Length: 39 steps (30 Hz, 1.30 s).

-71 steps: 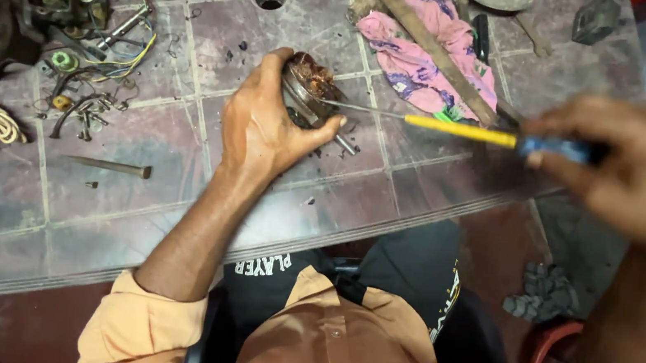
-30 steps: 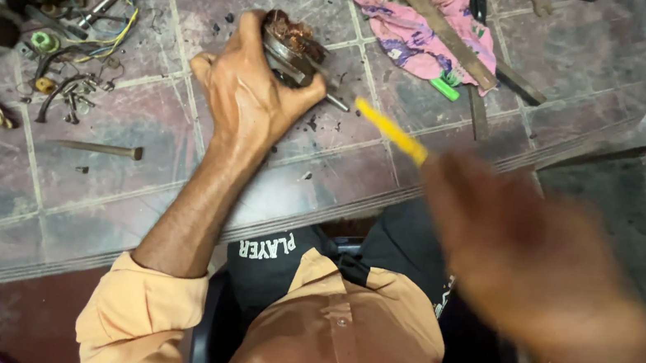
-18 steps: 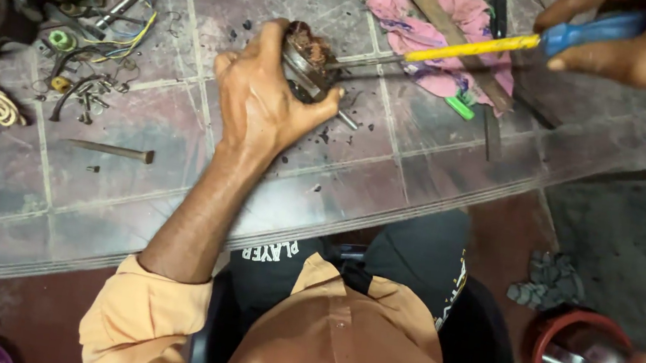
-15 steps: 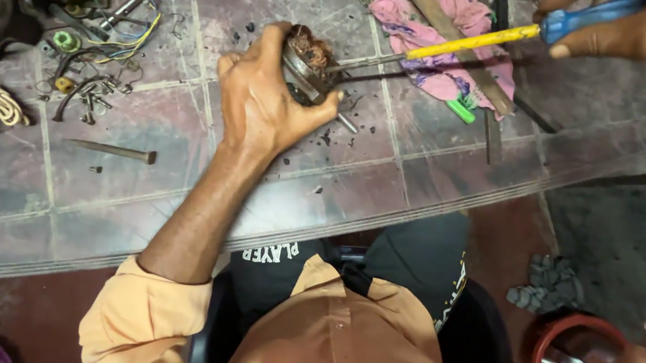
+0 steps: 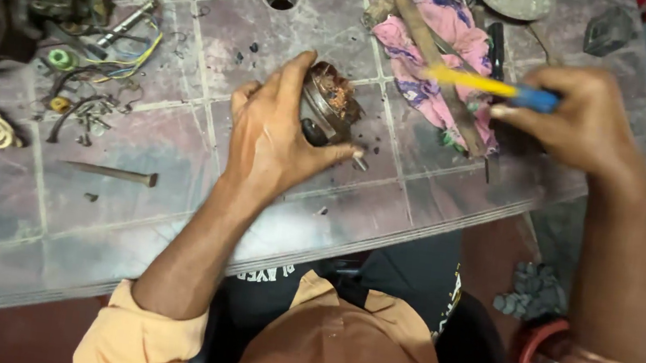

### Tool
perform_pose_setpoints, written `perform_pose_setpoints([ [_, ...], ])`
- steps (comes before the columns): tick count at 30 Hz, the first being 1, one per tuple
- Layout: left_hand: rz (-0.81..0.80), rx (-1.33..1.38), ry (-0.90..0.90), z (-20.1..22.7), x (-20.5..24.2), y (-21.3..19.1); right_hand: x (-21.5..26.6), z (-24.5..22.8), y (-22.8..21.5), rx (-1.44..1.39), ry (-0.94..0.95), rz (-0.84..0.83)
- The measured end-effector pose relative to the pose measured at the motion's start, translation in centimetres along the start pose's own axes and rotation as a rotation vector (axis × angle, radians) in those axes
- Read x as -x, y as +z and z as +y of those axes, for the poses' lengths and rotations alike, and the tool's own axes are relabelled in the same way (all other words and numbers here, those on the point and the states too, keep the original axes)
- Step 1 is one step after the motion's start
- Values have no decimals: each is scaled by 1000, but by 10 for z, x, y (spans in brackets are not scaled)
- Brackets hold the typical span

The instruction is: Dismantling and inspecting the internal copper winding of a small electric fan motor.

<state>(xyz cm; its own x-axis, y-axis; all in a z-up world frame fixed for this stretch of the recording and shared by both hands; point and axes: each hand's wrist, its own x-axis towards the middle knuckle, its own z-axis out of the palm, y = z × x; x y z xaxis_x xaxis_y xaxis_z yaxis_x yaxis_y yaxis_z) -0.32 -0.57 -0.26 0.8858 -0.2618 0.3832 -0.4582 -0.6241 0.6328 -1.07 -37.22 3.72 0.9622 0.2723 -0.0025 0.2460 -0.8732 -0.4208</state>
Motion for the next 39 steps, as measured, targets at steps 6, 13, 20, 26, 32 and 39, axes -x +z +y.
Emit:
perform_pose_setpoints([
  [6, -17, -8, 54, -4, 4, -2, 36, -16, 50, -387, 71, 361],
  [13, -24, 53, 9, -2, 3, -3, 0, -74, 104, -91, -21, 405],
  [20, 39, -3, -12, 2, 6, 3, -31, -99, 86, 511, -101, 521],
  [26, 84, -26, 21, 2, 7, 5, -40, -124, 83, -438, -230, 358],
  [32, 118, 5, 52, 1, 6, 7, -67, -97, 113, -1031, -147, 54],
  [39, 69, 83, 23, -1, 3, 7, -73, -99, 132, -1111, -188, 101],
])
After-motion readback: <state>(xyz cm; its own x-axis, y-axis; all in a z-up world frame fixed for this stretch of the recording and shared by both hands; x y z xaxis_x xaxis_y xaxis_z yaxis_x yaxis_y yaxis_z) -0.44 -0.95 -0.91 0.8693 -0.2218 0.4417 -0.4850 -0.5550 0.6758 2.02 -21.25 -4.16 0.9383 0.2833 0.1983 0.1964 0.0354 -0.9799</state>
